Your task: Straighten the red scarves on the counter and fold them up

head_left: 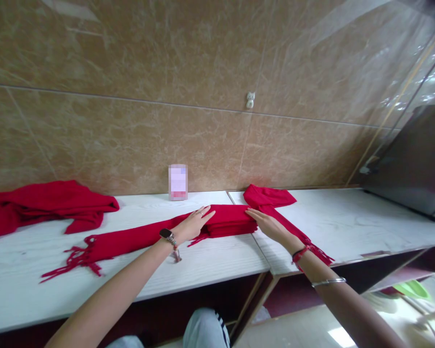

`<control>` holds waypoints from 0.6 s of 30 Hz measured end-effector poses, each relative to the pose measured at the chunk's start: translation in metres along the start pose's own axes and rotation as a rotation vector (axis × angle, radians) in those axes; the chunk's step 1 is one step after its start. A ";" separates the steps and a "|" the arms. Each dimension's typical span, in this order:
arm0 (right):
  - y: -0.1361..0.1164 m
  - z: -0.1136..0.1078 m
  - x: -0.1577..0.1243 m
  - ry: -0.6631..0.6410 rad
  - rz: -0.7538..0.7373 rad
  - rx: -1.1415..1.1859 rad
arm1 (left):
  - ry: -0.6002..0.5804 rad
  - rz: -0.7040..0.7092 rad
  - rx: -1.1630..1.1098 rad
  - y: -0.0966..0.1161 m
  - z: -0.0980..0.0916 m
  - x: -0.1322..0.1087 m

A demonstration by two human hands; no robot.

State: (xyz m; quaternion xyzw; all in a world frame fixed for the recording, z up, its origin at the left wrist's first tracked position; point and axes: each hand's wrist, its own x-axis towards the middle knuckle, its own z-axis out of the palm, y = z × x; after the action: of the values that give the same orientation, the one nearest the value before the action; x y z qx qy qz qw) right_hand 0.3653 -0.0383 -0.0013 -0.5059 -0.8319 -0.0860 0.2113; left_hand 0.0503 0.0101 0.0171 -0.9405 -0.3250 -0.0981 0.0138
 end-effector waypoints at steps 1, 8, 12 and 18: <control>-0.001 -0.002 0.001 0.015 0.021 0.010 | 0.027 -0.006 -0.010 0.001 -0.004 0.000; 0.007 0.007 -0.002 0.049 0.000 0.043 | -0.022 0.075 0.039 0.012 -0.008 -0.006; 0.011 0.021 -0.012 0.077 -0.049 0.084 | -0.127 0.071 -0.007 0.008 0.008 -0.014; 0.010 0.004 0.003 0.023 -0.074 0.060 | -0.209 0.049 -0.065 0.009 -0.014 -0.002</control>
State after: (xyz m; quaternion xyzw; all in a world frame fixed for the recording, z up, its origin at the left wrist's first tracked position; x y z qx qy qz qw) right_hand 0.3714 -0.0299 -0.0045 -0.4671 -0.8498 -0.0747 0.2327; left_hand 0.0514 0.0006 0.0308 -0.9532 -0.2983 -0.0095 -0.0484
